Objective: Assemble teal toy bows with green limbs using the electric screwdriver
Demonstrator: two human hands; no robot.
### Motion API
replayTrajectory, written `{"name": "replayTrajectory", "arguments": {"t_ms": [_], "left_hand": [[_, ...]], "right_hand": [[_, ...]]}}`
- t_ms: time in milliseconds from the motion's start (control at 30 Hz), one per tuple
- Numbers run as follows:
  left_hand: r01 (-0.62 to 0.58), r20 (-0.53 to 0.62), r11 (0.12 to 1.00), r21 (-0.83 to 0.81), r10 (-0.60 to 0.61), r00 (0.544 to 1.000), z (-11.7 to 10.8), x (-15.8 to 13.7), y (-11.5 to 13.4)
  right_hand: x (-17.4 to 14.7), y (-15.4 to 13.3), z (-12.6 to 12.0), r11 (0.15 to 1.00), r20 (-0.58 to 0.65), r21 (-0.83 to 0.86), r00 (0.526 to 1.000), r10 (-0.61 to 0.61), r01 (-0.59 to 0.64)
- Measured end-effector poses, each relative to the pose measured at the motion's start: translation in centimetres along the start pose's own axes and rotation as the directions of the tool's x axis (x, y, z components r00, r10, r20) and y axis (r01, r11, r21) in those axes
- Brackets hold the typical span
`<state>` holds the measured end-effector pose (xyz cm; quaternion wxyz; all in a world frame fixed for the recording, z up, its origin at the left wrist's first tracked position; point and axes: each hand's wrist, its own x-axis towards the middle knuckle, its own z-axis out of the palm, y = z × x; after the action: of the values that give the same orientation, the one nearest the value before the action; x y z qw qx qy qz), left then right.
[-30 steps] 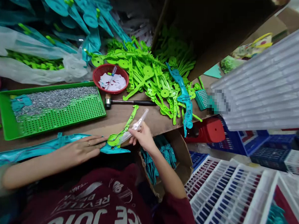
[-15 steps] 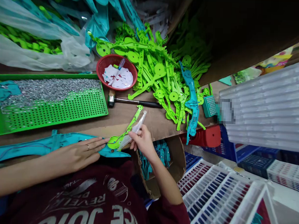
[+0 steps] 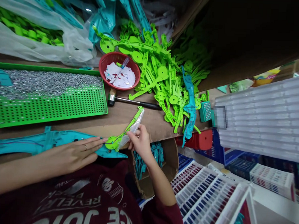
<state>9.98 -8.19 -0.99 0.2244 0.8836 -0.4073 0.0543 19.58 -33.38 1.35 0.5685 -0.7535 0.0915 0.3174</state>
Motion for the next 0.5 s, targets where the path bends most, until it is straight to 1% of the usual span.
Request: {"name": "replayTrajectory", "arguments": {"t_ms": [33,100,133,167,200,233,267,300,333,367,400,433,500], "left_hand": [[0.009,0.009,1.0,-0.004,-0.009,1.0,0.1,-0.1,0.0],[0.017,0.001,1.0,-0.019,-0.017,1.0,0.1,-0.1,0.0],[0.018,-0.018,0.999,-0.031,-0.019,1.0,0.1,0.0,-0.1],[0.017,-0.041,0.999,-0.045,-0.019,0.999,0.0,0.1,-0.1],[0.015,-0.065,0.998,-0.058,-0.019,0.998,0.0,0.2,-0.2],[0.014,-0.085,0.998,-0.068,-0.02,0.996,0.0,0.2,-0.3],[0.016,-0.095,0.997,-0.074,-0.024,0.995,0.0,0.2,-0.3],[0.024,-0.095,0.997,-0.078,-0.031,0.995,0.1,0.2,-0.2],[0.034,-0.087,0.996,-0.08,-0.041,0.995,0.3,0.1,-0.2],[0.043,-0.081,0.996,-0.084,-0.05,0.996,0.5,-0.1,-0.1],[0.049,-0.077,0.995,-0.092,-0.056,0.996,0.8,-0.2,0.0],[0.052,-0.078,0.993,-0.106,-0.06,0.995,1.1,-0.5,0.1],[0.057,-0.085,0.987,-0.152,-0.071,0.994,1.5,-0.8,0.4]], "right_hand": [[0.0,0.1,0.0,0.999,-0.016,-0.049,1.0,-0.01,0.01],[-0.1,0.1,-0.2,0.973,-0.117,-0.222,0.989,-0.092,0.064],[-0.1,0.1,-0.4,0.934,-0.184,-0.342,0.968,-0.172,0.101],[-0.1,0.0,-0.5,0.872,-0.231,-0.469,0.934,-0.273,0.139],[-0.2,0.0,-0.6,0.79,-0.239,-0.588,0.895,-0.377,0.176],[-0.2,0.0,-0.6,0.696,-0.203,-0.685,0.862,-0.464,0.213],[-0.3,-0.1,-0.6,0.605,-0.134,-0.755,0.843,-0.522,0.255],[-0.4,-0.1,-0.5,0.525,-0.053,-0.797,0.831,-0.554,0.299],[-0.5,-0.1,-0.4,0.462,0.018,-0.82,0.823,-0.568,0.337],[-0.7,-0.2,-0.4,0.421,0.07,-0.832,0.821,-0.567,0.361],[-0.9,-0.4,-0.5,0.402,0.101,-0.836,0.825,-0.557,0.374],[-1.1,-0.8,-0.9,0.399,0.121,-0.834,0.833,-0.54,0.38],[-1.0,-2.1,-2.6,0.429,0.197,-0.797,0.855,-0.48,0.425]]}}
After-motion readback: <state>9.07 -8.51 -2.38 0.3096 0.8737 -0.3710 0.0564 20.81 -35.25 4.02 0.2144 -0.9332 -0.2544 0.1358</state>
